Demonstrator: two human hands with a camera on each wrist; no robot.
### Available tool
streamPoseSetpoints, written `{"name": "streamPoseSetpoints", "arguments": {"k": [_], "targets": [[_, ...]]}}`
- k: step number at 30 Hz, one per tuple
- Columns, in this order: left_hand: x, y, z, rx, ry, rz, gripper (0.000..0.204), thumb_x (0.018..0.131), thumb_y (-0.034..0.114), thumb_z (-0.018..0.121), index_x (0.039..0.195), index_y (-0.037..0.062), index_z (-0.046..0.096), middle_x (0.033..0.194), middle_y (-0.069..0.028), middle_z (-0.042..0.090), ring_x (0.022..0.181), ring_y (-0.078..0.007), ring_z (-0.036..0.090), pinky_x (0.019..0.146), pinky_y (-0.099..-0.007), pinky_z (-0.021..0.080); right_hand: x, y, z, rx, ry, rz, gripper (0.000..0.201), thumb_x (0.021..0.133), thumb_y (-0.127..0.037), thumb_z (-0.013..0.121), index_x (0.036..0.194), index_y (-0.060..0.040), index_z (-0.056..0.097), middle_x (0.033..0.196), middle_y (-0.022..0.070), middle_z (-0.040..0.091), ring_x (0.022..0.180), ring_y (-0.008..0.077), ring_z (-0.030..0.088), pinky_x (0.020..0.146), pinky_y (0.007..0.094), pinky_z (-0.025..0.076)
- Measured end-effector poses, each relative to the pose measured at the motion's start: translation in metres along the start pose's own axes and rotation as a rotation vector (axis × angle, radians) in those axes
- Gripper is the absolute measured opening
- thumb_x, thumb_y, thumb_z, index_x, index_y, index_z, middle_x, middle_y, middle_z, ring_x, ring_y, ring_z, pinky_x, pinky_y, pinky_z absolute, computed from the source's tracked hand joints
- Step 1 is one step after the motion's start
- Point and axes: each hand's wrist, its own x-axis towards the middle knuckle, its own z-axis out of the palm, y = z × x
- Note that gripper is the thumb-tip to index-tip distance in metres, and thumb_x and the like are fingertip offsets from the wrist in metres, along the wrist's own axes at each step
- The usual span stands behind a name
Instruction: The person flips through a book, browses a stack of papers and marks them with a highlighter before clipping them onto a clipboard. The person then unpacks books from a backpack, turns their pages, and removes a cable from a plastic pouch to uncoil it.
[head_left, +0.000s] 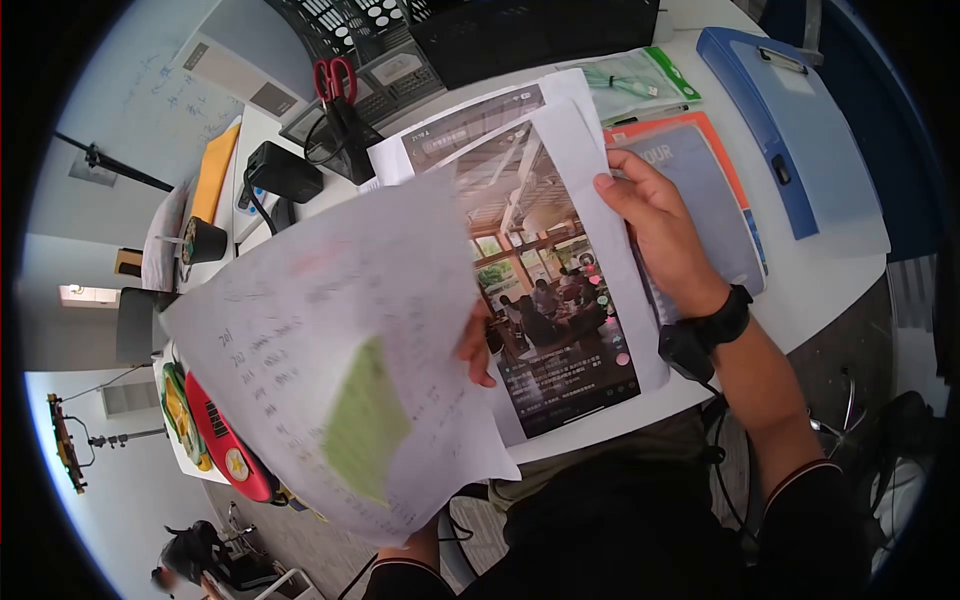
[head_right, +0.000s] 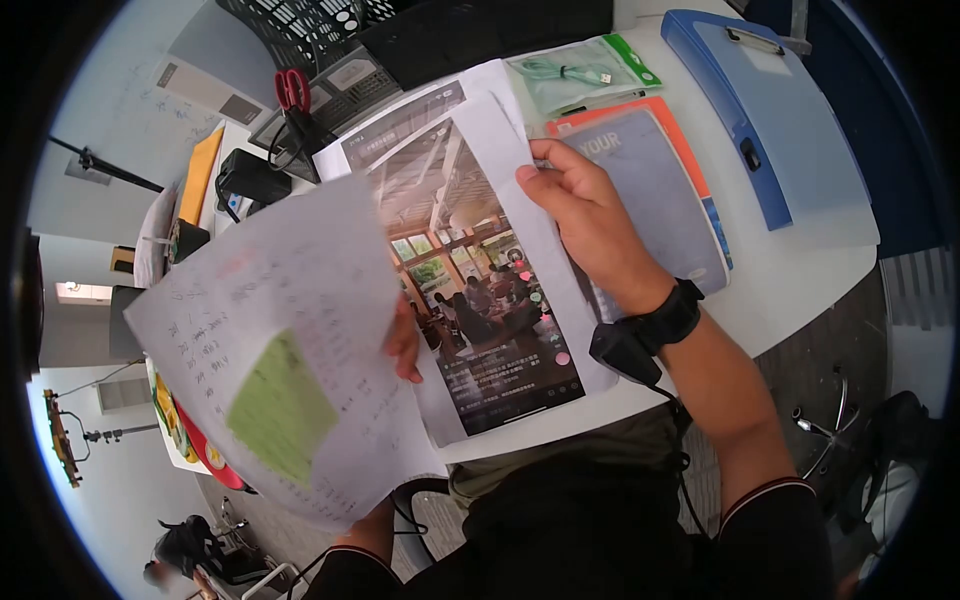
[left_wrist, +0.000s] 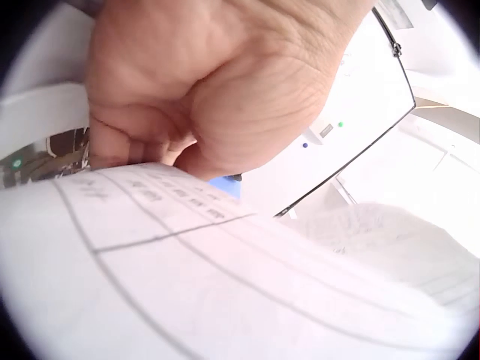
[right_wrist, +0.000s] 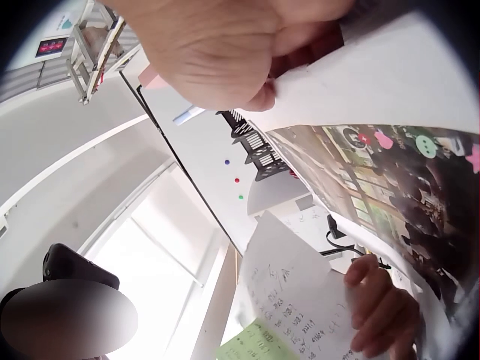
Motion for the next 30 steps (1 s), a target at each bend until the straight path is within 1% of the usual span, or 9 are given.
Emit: {"name": "streamPoseSetpoints", "arguments": {"k": [8, 10, 13, 19, 24, 26, 28, 29, 30], "targets": [[0.017, -0.054, 0.044, -0.001, 0.265, -0.21, 0.032, 0.101, 0.023, 0.057, 0.121, -0.0011, 0.054, 0.112, -0.0083, 0.064, 0.098, -0.0139, 0.064, 0.09, -0.0257, 0.051, -0.006, -0.002, 0.005, -0.169, -0.219, 0.058, 0.055, 0.091, -0.008, 0.07, 0.139, -0.0017, 0.043, 0.118, 0.007, 0.065, 0.105, 0.011, 0.063, 0.092, 0.0262, 0.05], [0.019, -0.065, 0.066, 0.233, 0.558, -0.199, 0.021, 0.102, 0.016, 0.054, 0.115, 0.0, 0.056, 0.107, -0.005, 0.066, 0.095, -0.0088, 0.063, 0.084, -0.0207, 0.05, -0.005, -0.003, 0.003, -0.201, -0.286, 0.063, 0.063, 0.086, -0.005, 0.073, 0.141, -0.0021, 0.042, 0.123, 0.0071, 0.063, 0.11, 0.0121, 0.062, 0.095, 0.0282, 0.05], [0.02, -0.071, 0.057, 0.29, 0.571, -0.25, 0.021, 0.102, 0.019, 0.056, 0.114, 0.0013, 0.057, 0.103, -0.0042, 0.067, 0.091, -0.008, 0.064, 0.079, -0.0211, 0.051, -0.006, -0.006, 0.005, -0.247, -0.323, 0.063, 0.074, 0.081, -0.009, 0.08, 0.144, -0.0038, 0.041, 0.126, 0.0092, 0.061, 0.115, 0.0157, 0.06, 0.091, 0.0287, 0.051], [0.027, -0.078, 0.064, 0.267, 0.589, -0.315, 0.022, 0.104, 0.016, 0.05, 0.118, -0.0004, 0.058, 0.107, -0.0051, 0.066, 0.095, -0.0088, 0.064, 0.085, -0.0219, 0.05, -0.009, -0.007, 0.006, -0.261, -0.478, 0.045, 0.101, 0.07, -0.02, 0.089, 0.152, -0.0061, 0.032, 0.141, 0.0115, 0.052, 0.128, 0.0197, 0.053, 0.105, 0.0362, 0.044], [0.022, -0.077, 0.058, 0.174, 0.566, -0.343, 0.025, 0.104, 0.011, 0.048, 0.122, -0.0038, 0.057, 0.112, -0.0063, 0.065, 0.099, -0.0096, 0.063, 0.088, -0.0226, 0.049, -0.008, -0.006, 0.008, -0.21, -0.512, 0.011, 0.118, 0.069, -0.012, 0.089, 0.159, -0.009, 0.013, 0.15, 0.015, 0.042, 0.132, 0.0231, 0.048, 0.112, 0.0409, 0.04], [0.028, -0.068, 0.055, 0.121, 0.563, -0.337, 0.026, 0.104, 0.011, 0.048, 0.123, -0.005, 0.056, 0.113, -0.0064, 0.064, 0.099, -0.0095, 0.063, 0.089, -0.0226, 0.049, -0.008, -0.009, 0.008, -0.305, -0.529, -0.149, 0.123, 0.068, -0.006, 0.089, 0.16, -0.0126, 0.007, 0.15, 0.0149, 0.041, 0.133, 0.0234, 0.045, 0.112, 0.0403, 0.039], [0.04, -0.049, 0.045, -0.492, 0.134, -0.5, 0.026, 0.103, 0.01, 0.048, 0.121, -0.0065, 0.057, 0.103, -0.0065, 0.064, 0.092, -0.0103, 0.063, 0.084, -0.0251, 0.052, -0.009, -0.007, 0.007, -0.236, -0.533, -0.05, 0.128, 0.07, -0.004, 0.088, 0.16, -0.0149, -0.001, 0.148, 0.0129, 0.042, 0.132, 0.0238, 0.045, 0.109, 0.0388, 0.04], [0.032, -0.059, 0.046, -0.485, 0.11, -0.348, 0.042, 0.102, 0.029, 0.05, 0.126, -0.0062, 0.052, 0.097, -0.0105, 0.061, 0.083, -0.0168, 0.064, 0.078, -0.0321, 0.056, -0.01, -0.004, 0.008, -0.235, -0.514, -0.07, 0.122, 0.071, -0.004, 0.088, 0.159, -0.0127, 0.005, 0.147, 0.0125, 0.044, 0.13, 0.0224, 0.047, 0.108, 0.0375, 0.042], [0.03, -0.058, 0.042, -0.261, 0.167, -0.354, 0.09, 0.087, 0.071, 0.046, 0.124, -0.0105, 0.042, 0.085, -0.0135, 0.05, 0.058, -0.0157, 0.054, 0.045, -0.027, 0.048, -0.011, -0.002, 0.009, -0.235, -0.495, -0.089, 0.116, 0.071, -0.004, 0.088, 0.159, -0.0105, 0.012, 0.145, 0.0121, 0.046, 0.127, 0.0209, 0.049, 0.106, 0.0362, 0.043]]}}
